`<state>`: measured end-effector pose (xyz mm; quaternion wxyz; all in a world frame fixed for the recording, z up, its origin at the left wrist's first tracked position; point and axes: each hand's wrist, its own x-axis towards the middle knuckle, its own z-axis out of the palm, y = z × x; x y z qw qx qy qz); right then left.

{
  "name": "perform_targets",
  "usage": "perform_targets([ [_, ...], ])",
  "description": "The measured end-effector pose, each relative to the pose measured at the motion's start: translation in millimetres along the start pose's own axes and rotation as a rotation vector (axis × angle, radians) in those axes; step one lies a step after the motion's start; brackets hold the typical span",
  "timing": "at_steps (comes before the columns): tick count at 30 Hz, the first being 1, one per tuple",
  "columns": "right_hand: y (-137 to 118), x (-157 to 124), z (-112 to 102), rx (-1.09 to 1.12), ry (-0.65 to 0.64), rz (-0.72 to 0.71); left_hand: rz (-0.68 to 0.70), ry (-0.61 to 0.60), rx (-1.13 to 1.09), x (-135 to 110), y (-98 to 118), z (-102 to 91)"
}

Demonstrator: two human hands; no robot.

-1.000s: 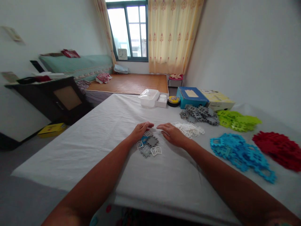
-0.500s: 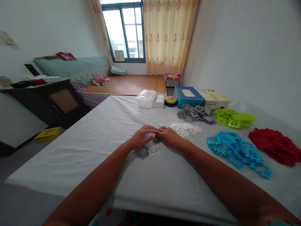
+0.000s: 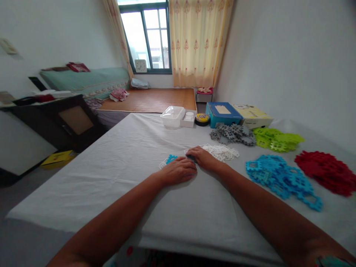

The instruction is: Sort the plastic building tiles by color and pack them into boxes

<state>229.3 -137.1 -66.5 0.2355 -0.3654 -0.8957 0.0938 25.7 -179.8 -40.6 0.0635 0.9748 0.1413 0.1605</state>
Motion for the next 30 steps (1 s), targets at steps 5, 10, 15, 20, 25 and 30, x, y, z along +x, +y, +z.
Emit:
perform_targets([
  [5, -2, 2, -3, -0.010, -0.015, 0.032, 0.007, 0.019, 0.117, 3, -12, 3.0],
  [10, -2, 1, -6, 0.008, -0.001, 0.092, 0.000, 0.052, 0.137, 0, -16, 3.0],
  [15, -2, 0, -9, 0.023, 0.026, 0.145, -0.047, 0.086, 0.121, -4, -19, 3.6],
  [20, -7, -1, -11, 0.059, 0.025, 0.137, -0.138, 0.138, 0.146, -14, -24, -1.2],
  [25, -11, -1, -12, 0.124, -0.006, 0.179, -0.280, 0.236, 0.144, -23, -30, -8.6],
  [30, -10, -1, -14, 0.127, -0.013, 0.192, -0.375, 0.326, 0.085, -24, -34, -8.0],
])
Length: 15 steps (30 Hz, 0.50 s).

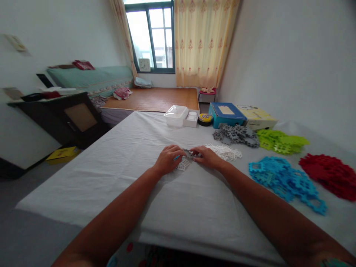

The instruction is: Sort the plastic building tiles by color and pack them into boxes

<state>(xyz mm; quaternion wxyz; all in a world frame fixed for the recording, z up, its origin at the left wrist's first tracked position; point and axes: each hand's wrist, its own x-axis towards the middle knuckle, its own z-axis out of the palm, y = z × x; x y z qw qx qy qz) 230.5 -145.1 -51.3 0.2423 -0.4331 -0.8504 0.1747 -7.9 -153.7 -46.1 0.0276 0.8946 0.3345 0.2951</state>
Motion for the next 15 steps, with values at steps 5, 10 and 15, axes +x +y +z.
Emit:
perform_targets([
  [5, -0.8, 0.0, -0.6, -0.143, -0.005, -0.026, -0.028, 0.008, -0.008, 0.2, -0.4, 4.3],
  [10, -2.4, -1.1, -0.5, -0.247, 0.024, -0.071, -0.049, -0.010, -0.002, 0.5, -0.4, 4.7],
  [15, -1.1, -0.1, -1.2, -0.317, -0.044, -0.012, -0.070, -0.003, -0.018, 1.3, 0.0, 4.3],
])
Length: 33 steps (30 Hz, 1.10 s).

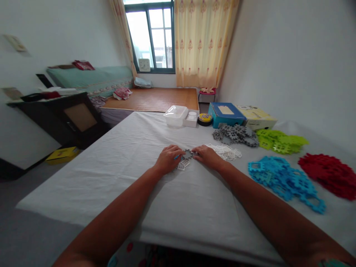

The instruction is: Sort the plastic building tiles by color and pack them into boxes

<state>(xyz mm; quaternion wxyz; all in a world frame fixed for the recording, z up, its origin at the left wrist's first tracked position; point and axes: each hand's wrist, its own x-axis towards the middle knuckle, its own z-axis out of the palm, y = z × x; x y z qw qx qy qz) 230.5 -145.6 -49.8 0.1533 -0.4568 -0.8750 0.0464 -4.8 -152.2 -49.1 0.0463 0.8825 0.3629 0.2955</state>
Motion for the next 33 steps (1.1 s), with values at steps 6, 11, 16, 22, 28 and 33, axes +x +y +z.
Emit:
perform_targets([
  [6, -10, -4, -6, -0.210, 0.005, -0.035, -0.045, 0.003, -0.011, 0, -6, 0.1],
  [11, -10, -6, -11, -0.316, 0.060, 0.006, -0.111, 0.025, -0.046, -1, -16, 1.5],
  [16, -5, -7, -12, -0.246, 0.063, -0.004, -0.164, -0.016, -0.062, -1, -17, 3.9],
  [22, 12, -10, -24, -0.255, 0.196, 0.173, -0.177, -0.033, -0.087, -1, -17, 5.8],
  [28, 9, -11, -19, -0.095, 0.254, 0.036, -0.193, -0.044, -0.095, 0, -17, 7.1],
  [33, -18, -6, 7, 0.123, 0.070, -0.353, -0.188, -0.040, -0.091, 0, -17, 7.4],
])
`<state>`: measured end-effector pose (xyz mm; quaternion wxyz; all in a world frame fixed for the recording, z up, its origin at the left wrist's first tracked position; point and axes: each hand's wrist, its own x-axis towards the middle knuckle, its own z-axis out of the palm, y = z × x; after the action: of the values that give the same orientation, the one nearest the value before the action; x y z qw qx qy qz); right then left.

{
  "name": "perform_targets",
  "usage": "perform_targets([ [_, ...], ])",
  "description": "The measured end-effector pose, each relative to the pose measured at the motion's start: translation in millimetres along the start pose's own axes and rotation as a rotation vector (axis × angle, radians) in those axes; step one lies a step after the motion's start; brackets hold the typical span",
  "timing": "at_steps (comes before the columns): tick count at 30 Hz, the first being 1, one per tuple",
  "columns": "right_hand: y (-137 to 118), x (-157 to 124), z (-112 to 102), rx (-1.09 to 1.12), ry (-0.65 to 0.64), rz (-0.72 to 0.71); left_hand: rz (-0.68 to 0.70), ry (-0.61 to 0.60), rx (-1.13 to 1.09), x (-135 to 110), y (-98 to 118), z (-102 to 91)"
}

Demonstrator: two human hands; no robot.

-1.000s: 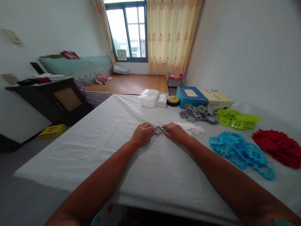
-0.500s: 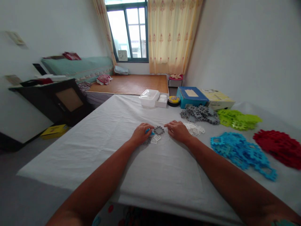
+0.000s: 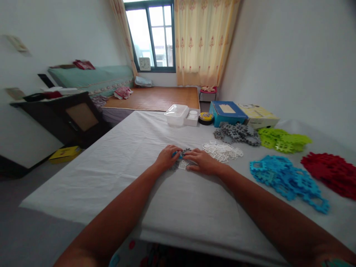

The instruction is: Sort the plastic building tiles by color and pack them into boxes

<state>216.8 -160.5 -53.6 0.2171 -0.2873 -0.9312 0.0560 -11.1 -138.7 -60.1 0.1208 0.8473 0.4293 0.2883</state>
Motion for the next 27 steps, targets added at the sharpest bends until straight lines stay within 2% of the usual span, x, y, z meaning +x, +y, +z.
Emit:
perform_targets([
  [3, 0, 2, 8, 0.006, 0.015, -0.011, 0.003, 0.002, -0.001, 0, 0, 0.2],
  [11, 5, -1, 3, 0.011, 0.037, 0.021, 0.006, -0.025, 0.019, 0, 2, 0.5],
  [21, 8, -2, 7, -0.023, 0.132, 0.099, 0.013, -0.027, 0.019, -1, 1, 0.1],
  [27, 11, -1, 6, 0.030, 0.205, 0.122, 0.015, -0.041, 0.018, -1, 1, 0.4],
])
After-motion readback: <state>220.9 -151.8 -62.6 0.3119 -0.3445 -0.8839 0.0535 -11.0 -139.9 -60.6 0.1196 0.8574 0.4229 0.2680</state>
